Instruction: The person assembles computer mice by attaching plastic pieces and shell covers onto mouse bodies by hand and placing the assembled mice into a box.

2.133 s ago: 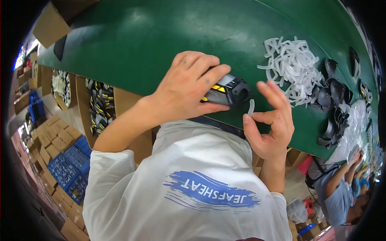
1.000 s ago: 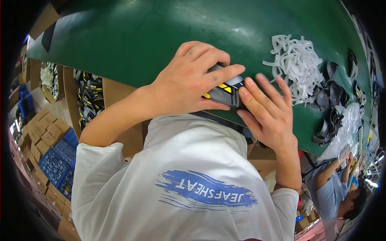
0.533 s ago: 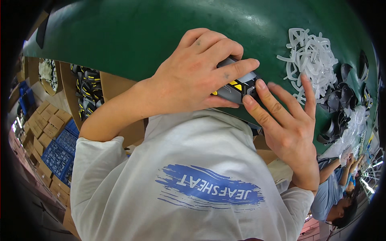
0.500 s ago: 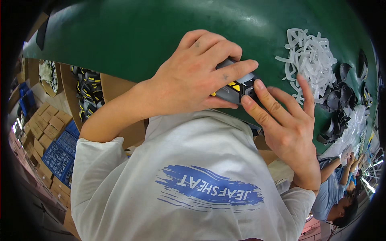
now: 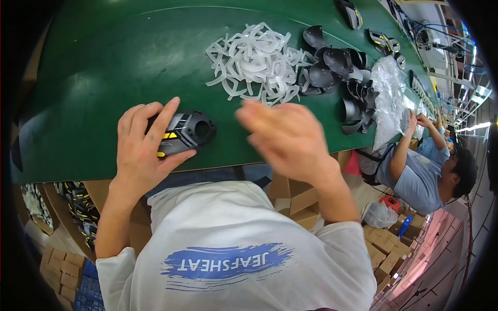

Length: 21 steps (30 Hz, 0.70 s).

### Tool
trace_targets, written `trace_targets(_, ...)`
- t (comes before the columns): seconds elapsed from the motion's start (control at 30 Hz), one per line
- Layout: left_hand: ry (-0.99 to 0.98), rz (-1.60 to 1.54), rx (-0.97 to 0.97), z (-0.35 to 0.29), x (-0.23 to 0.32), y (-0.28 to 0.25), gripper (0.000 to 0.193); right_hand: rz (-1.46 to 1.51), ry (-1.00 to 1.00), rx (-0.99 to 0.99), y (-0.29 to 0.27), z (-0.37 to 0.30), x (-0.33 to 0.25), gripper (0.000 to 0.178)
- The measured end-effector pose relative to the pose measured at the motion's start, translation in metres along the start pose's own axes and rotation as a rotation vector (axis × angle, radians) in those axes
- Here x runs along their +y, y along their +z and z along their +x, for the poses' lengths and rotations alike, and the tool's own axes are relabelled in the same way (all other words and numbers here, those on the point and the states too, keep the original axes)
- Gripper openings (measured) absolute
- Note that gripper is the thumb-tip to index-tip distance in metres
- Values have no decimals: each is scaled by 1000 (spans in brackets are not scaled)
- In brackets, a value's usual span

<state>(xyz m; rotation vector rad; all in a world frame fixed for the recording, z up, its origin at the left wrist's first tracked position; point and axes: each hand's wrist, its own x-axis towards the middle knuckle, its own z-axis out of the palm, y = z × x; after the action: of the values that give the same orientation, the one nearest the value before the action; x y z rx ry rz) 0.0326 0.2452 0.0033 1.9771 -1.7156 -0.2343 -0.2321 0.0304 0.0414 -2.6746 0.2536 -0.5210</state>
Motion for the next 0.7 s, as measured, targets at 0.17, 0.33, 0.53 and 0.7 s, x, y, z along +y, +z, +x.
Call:
trace_targets(0.17, 102, 32, 25, 8, 2, -1, 91, -457, 596, 314, -71, -101, 43, 22)
trace_targets(0.33, 146, 17, -41, 12, 5, 7, 80, -274, 1032, 521, -70, -155, 48, 55)
trace_targets(0.53, 183, -70, -88, 26, 26, 16, 77, -273, 1065, 311, -52, -169, 54, 70)
trace_targets(0.7, 170, -89, -86, 24, 23, 17, 78, 4, 771, 256, -67, -170, 47, 65)
